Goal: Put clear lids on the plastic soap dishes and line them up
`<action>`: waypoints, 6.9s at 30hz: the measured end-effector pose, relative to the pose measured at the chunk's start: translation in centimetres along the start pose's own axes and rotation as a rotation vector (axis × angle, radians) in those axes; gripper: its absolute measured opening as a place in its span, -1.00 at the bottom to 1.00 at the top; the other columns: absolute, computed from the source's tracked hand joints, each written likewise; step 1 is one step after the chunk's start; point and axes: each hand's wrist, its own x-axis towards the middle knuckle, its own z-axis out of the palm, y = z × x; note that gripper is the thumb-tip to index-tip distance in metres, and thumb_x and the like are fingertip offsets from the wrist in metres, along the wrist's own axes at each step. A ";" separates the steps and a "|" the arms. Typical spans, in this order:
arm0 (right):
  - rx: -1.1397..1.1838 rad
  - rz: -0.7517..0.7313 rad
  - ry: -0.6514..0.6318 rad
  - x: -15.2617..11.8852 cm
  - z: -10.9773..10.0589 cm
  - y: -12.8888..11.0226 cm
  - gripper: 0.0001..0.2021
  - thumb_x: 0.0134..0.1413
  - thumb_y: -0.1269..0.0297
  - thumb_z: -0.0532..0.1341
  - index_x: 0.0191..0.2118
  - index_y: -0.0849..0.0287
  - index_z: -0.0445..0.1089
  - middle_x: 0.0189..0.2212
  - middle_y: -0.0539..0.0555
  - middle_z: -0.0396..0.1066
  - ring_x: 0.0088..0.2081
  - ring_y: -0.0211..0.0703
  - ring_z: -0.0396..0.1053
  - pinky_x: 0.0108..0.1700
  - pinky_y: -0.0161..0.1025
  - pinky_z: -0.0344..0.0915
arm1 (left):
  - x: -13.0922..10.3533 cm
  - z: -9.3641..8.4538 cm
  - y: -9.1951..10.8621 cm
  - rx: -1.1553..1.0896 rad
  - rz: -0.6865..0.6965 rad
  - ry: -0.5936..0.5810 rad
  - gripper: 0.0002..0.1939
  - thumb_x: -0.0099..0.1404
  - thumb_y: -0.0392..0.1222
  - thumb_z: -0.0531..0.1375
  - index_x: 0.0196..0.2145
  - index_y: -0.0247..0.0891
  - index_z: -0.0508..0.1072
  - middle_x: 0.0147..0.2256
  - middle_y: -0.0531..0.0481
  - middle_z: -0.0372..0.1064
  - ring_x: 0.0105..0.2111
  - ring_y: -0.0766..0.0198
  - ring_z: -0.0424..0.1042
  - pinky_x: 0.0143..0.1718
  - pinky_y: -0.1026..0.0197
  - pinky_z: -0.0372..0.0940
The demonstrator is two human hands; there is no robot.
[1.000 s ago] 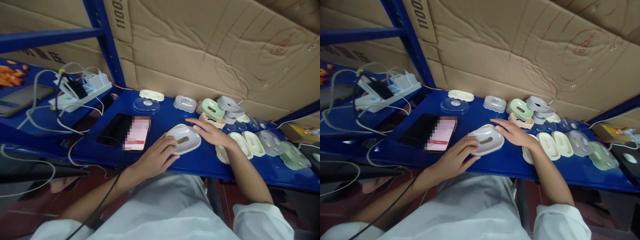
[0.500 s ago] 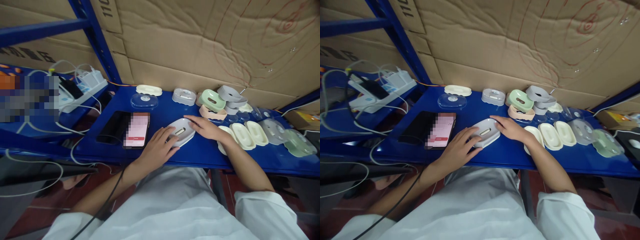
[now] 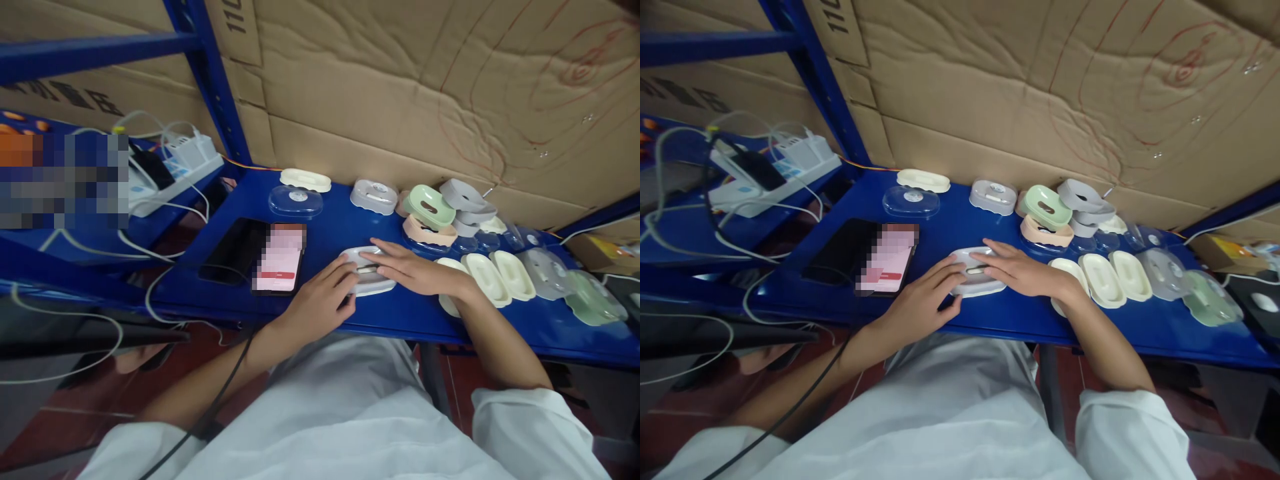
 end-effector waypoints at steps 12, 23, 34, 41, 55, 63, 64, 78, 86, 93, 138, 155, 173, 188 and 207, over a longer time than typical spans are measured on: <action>-0.219 -0.071 0.107 -1.0 3.0 0.2 -0.29 0.47 0.03 0.21 0.58 -0.24 -0.04 0.63 0.06 -0.52 0.61 0.26 -0.48 0.53 0.37 -0.12 | -0.3 0.0 -0.2 0.009 -0.007 -0.026 -0.74 0.49 -0.39 0.13 0.07 -0.32 0.47 0.24 -0.29 0.40 0.46 -0.16 0.18 0.41 -0.16 0.33; -0.184 -0.298 0.316 14.3 -1.8 0.8 -0.51 0.56 0.17 -0.05 0.46 0.01 0.26 0.46 0.13 0.25 0.49 0.06 0.14 0.51 0.29 0.07 | -0.2 -0.3 -0.3 -0.009 0.022 -0.058 -0.83 0.55 -0.25 0.16 0.02 -0.25 0.51 0.23 -0.27 0.42 0.45 -0.07 0.23 0.39 -0.14 0.35; -0.409 -0.053 0.226 12.1 -2.5 2.9 -0.55 0.16 -0.05 0.44 -0.07 0.22 0.45 0.05 0.32 0.44 0.06 0.22 0.40 0.12 0.10 0.35 | -0.2 -0.6 -0.2 -0.039 0.072 -0.097 -0.81 0.56 -0.28 0.16 0.04 -0.25 0.51 0.22 -0.23 0.43 0.43 -0.06 0.26 0.36 -0.12 0.39; -0.134 -0.014 0.308 4.0 -3.5 3.5 -0.50 0.22 -0.13 0.35 0.09 0.12 0.45 -0.01 0.19 0.56 -0.06 0.09 0.52 0.03 -0.01 0.45 | -0.2 -0.6 0.0 -0.078 0.020 -0.076 -0.76 0.56 -0.23 0.19 0.13 -0.21 0.43 0.24 -0.25 0.36 0.38 -0.03 0.32 0.33 -0.08 0.42; -0.011 -0.145 0.188 -0.6 0.5 -1.9 -0.42 0.35 -0.02 0.32 0.42 -0.16 0.34 0.51 0.14 0.14 0.49 0.19 0.15 0.47 0.18 0.19 | -0.3 -0.5 -0.5 -0.155 -0.194 -0.049 -0.42 0.47 -0.25 0.29 0.36 -0.07 0.25 0.42 -0.27 0.11 0.45 -0.08 0.20 0.42 -0.22 0.27; -0.020 -0.136 0.164 -0.7 0.9 -1.1 -0.37 0.38 -0.03 0.30 0.48 -0.20 0.22 0.54 0.16 0.03 0.52 0.21 0.07 0.48 0.22 0.18 | -0.6 0.0 -0.5 -0.162 -0.242 -0.047 -0.44 0.51 -0.19 0.26 0.38 -0.05 0.25 0.47 -0.24 0.06 0.47 -0.03 0.19 0.43 -0.15 0.26; -0.041 -0.127 0.161 -0.7 1.2 -1.0 -0.34 0.39 -0.04 0.28 0.50 -0.20 0.16 0.56 0.17 -0.02 0.55 0.21 0.01 0.49 0.24 0.15 | -0.6 0.0 -0.6 -0.158 -0.247 -0.050 -0.45 0.52 -0.19 0.25 0.38 -0.06 0.25 0.49 -0.25 0.03 0.48 -0.04 0.17 0.42 -0.15 0.26; -0.117 -0.162 0.233 1.2 -4.7 -2.6 -0.35 0.52 -0.08 0.08 0.58 -0.14 -0.01 0.58 0.07 -0.04 0.57 0.09 -0.06 0.56 0.18 -0.02 | 0.1 -0.6 0.0 -0.018 -0.110 0.056 -0.70 0.53 -0.25 0.19 0.17 -0.18 0.45 0.36 -0.28 0.23 0.41 -0.12 0.24 0.37 -0.24 0.31; -0.411 -0.063 0.189 19.0 -5.9 -1.2 -0.38 0.44 0.34 0.14 0.52 0.31 0.09 0.50 0.37 0.13 0.50 0.15 0.12 0.51 0.15 0.08 | 0.0 -0.4 -0.2 0.010 -0.039 0.088 -0.69 0.52 -0.25 0.20 0.17 -0.28 0.45 0.24 -0.29 0.38 0.30 -0.13 0.36 0.28 -0.20 0.39; -0.449 0.004 0.141 23.5 -3.6 0.4 -0.50 0.43 0.26 0.24 0.39 0.28 0.34 0.39 0.42 0.30 0.40 0.30 0.29 0.38 0.24 0.23 | 0.1 -0.4 -0.2 0.034 -0.042 0.069 -0.68 0.52 -0.27 0.19 0.18 -0.26 0.46 0.24 -0.27 0.40 0.29 -0.11 0.36 0.24 -0.16 0.42; -0.262 -0.111 0.410 -4.9 2.4 -2.5 -0.75 0.49 0.24 0.17 0.12 -0.07 0.55 0.03 0.12 0.63 0.08 0.08 0.57 0.12 0.14 0.52 | 0.2 -0.3 0.1 0.093 0.130 -0.148 -0.56 0.57 -0.18 0.15 0.33 -0.33 0.38 0.40 -0.38 0.25 0.37 -0.17 0.31 0.31 -0.19 0.32; -0.580 -0.112 0.287 10.1 -1.9 0.2 -0.48 0.49 0.28 0.11 0.46 0.23 0.25 0.36 0.38 0.30 0.31 0.26 0.36 0.28 0.19 0.35 | 0.3 -0.5 0.2 0.051 0.208 -0.275 -0.56 0.63 -0.16 0.09 0.40 -0.10 0.32 0.38 -0.07 0.34 0.36 0.03 0.32 0.44 -0.16 0.09; -0.581 0.410 0.683 -3.1 -5.5 9.5 -0.62 0.39 0.15 0.19 0.16 0.18 0.55 0.15 0.30 0.57 0.17 0.28 0.50 0.18 0.20 0.39 | 0.3 -1.0 0.5 0.087 0.161 -0.131 -0.76 0.47 -0.31 0.17 0.06 -0.22 0.50 0.07 -0.18 0.49 0.08 -0.01 0.45 0.19 -0.13 0.25; -0.444 0.016 0.667 -2.0 -2.7 -0.6 -0.73 0.52 0.11 0.12 0.02 0.05 0.54 -0.02 0.15 0.64 0.05 0.11 0.55 0.15 0.06 0.36 | 0.1 -0.5 0.1 0.200 0.015 -0.008 -0.63 0.52 -0.22 0.23 0.23 -0.21 0.43 0.20 -0.30 0.42 0.12 -0.13 0.49 0.05 -0.09 0.43; -0.300 -0.142 0.150 -0.2 1.4 -2.8 -0.83 0.35 0.39 0.30 0.01 0.13 0.45 -0.03 0.18 0.54 0.02 0.06 0.48 0.03 -0.07 0.24 | -0.3 0.2 -0.7 0.162 -0.062 -0.019 -0.71 0.57 -0.18 0.20 0.16 -0.26 0.52 0.30 -0.28 0.40 0.42 -0.16 0.28 0.36 -0.20 0.37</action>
